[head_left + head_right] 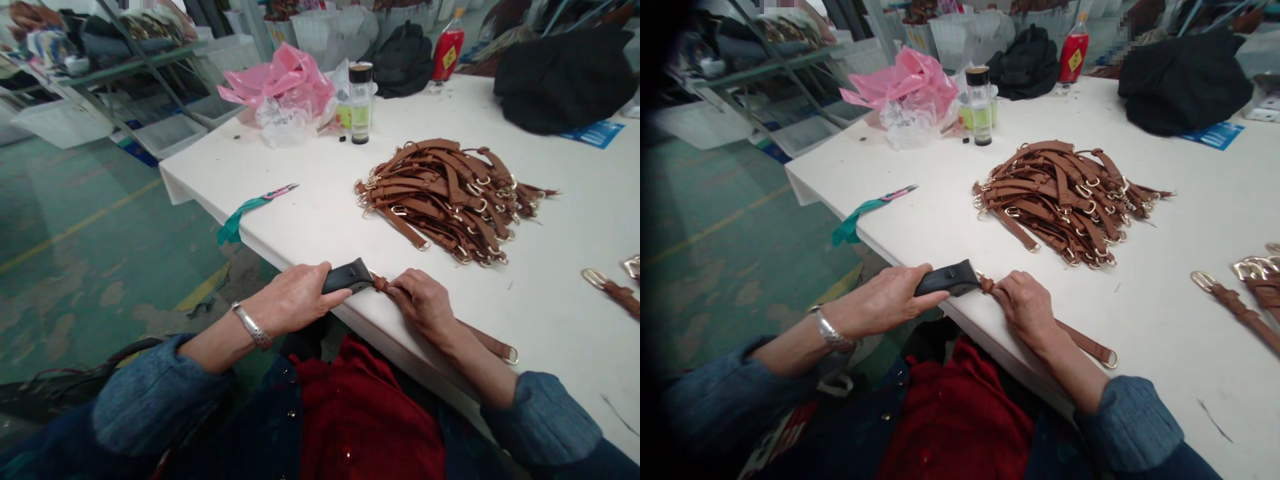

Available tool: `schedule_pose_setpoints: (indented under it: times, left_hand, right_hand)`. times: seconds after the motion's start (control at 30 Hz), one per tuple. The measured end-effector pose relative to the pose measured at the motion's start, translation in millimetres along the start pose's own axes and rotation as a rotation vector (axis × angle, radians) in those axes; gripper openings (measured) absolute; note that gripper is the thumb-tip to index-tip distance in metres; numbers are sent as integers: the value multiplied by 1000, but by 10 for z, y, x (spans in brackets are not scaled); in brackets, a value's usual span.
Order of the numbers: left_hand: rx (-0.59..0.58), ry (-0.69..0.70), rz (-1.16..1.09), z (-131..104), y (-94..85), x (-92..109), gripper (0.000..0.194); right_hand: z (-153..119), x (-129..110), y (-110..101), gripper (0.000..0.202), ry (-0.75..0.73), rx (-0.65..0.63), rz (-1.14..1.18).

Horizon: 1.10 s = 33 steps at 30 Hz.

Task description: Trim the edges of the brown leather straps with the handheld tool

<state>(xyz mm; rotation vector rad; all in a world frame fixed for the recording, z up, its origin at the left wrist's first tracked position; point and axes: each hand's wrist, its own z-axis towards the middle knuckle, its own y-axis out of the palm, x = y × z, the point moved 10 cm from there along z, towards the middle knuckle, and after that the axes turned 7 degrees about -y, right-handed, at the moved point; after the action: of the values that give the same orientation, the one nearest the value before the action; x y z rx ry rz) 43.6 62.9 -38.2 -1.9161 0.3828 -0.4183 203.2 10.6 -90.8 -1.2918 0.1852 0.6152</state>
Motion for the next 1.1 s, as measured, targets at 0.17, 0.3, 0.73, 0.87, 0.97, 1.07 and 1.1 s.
schedule_pose_setpoints:
  times: [0.17,0.3,0.73,0.87,0.97,1.07,1.1]
  left_hand:
    - [0,13,32,-23,8,55,49]
    - [-12,5,45,-15,16,80,50]
    - [99,-8,38,224,-81,126,53]
    - [82,-13,100,-12,-124,132,50]
    - [54,29,175,-168,-105,274,46]
    - [32,104,203,-236,-61,473,44]
    - [27,123,206,-236,-49,528,43]
  right_hand:
    - [8,10,9,24,5,10,-20]
    - [7,17,5,24,29,5,-40]
    - [20,44,-46,24,53,34,23]
    - [25,26,-63,22,40,55,31]
    - [27,45,-84,22,61,75,65]
    - [27,65,-109,20,79,98,124]
    - [27,72,-114,20,84,102,139]
